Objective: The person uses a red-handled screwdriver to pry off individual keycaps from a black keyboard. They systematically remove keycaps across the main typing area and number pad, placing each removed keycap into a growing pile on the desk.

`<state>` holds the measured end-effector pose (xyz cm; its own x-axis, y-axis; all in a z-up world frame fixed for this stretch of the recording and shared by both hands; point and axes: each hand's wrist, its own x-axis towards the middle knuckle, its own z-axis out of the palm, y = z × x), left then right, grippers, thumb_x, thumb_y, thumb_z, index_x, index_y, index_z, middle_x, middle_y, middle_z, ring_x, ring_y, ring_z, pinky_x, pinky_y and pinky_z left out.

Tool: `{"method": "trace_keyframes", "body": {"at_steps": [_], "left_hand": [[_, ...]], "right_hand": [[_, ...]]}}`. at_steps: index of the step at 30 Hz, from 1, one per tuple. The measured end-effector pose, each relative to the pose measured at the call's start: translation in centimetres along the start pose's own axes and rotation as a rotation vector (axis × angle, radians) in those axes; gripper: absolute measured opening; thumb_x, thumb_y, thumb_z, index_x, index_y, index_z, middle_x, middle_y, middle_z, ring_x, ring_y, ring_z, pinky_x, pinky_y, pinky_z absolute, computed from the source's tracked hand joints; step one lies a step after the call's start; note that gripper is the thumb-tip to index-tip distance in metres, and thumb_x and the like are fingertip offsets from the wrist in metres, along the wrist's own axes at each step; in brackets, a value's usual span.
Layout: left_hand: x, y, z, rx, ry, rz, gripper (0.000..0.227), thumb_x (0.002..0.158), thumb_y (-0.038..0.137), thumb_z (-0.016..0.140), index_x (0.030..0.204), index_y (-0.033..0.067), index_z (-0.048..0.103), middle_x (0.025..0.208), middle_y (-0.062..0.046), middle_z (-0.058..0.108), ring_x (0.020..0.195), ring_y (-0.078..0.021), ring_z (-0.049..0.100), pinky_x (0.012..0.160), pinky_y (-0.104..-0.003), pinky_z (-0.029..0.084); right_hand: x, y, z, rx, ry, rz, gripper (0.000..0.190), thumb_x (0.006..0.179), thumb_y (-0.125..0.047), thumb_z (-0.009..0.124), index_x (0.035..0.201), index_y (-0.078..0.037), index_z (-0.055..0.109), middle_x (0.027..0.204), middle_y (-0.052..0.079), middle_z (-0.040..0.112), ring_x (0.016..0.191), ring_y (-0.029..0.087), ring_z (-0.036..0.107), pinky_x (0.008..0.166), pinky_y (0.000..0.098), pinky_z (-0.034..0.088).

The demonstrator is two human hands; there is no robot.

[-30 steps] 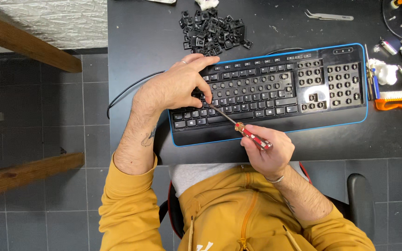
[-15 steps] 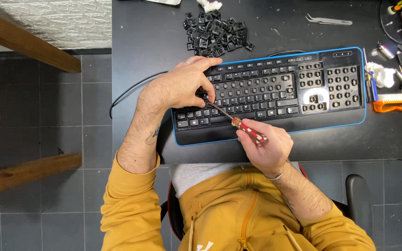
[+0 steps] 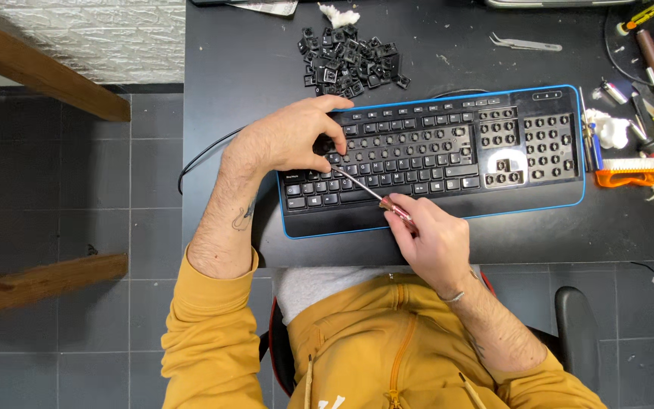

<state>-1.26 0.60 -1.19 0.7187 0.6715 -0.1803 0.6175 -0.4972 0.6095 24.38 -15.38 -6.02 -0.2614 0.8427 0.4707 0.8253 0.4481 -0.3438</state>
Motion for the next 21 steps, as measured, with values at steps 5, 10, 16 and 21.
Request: {"method": "trace_keyframes", "body": {"at_steps": [5,10,16,21], "left_hand": [[0.1,-0.3,0.1,-0.001,0.011,0.034,0.031,0.071,0.016,0.089,0.101,0.0232,0.082,0.153,-0.014,0.05,0.13,-0.0471,0.056,0.111,-0.052,0.046],[0.1,-0.1,0.0,-0.013,0.015,0.051,0.032,0.07,0.015,0.089,0.101,0.0207,0.082,0.153,-0.016,0.05,0.129,-0.0479,0.056,0.111,-0.053,0.046],[-0.1,0.4,-0.3,-0.007,0.003,0.029,0.032,0.071,0.015,0.089,0.102,0.0213,0.082,0.153,-0.016,0.05,0.129,-0.0492,0.055,0.111,-0.054,0.045],[0.0,0.4,-0.1,0.017,-0.009,-0.012,0.034,0.07,0.017,0.089,0.103,0.0228,0.082,0.154,-0.012,0.049,0.131,-0.0459,0.055,0.113,-0.054,0.044]], "right_hand": [[-0.9,0.3,0.7,-0.007,-0.015,-0.004,0.019,0.099,-0.024,0.069,0.116,-0.018,0.076,0.074,0.001,0.062,0.065,0.024,0.068,0.057,0.0332,0.055],[-1.6,0.7,1.3,-0.054,0.02,-0.031,0.021,0.1,-0.026,0.068,0.12,-0.02,0.076,0.076,-0.002,0.061,0.068,0.019,0.066,0.058,0.0284,0.054],[-1.9,0.9,1.5,-0.031,0.028,-0.053,0.023,0.101,-0.024,0.068,0.122,-0.017,0.077,0.079,0.0,0.062,0.069,0.021,0.066,0.059,0.0289,0.054],[-1.9,0.7,1.7,-0.021,-0.009,-0.004,0.024,0.101,-0.026,0.066,0.121,-0.019,0.076,0.069,0.0,0.059,0.064,0.021,0.068,0.056,0.0291,0.054]]}}
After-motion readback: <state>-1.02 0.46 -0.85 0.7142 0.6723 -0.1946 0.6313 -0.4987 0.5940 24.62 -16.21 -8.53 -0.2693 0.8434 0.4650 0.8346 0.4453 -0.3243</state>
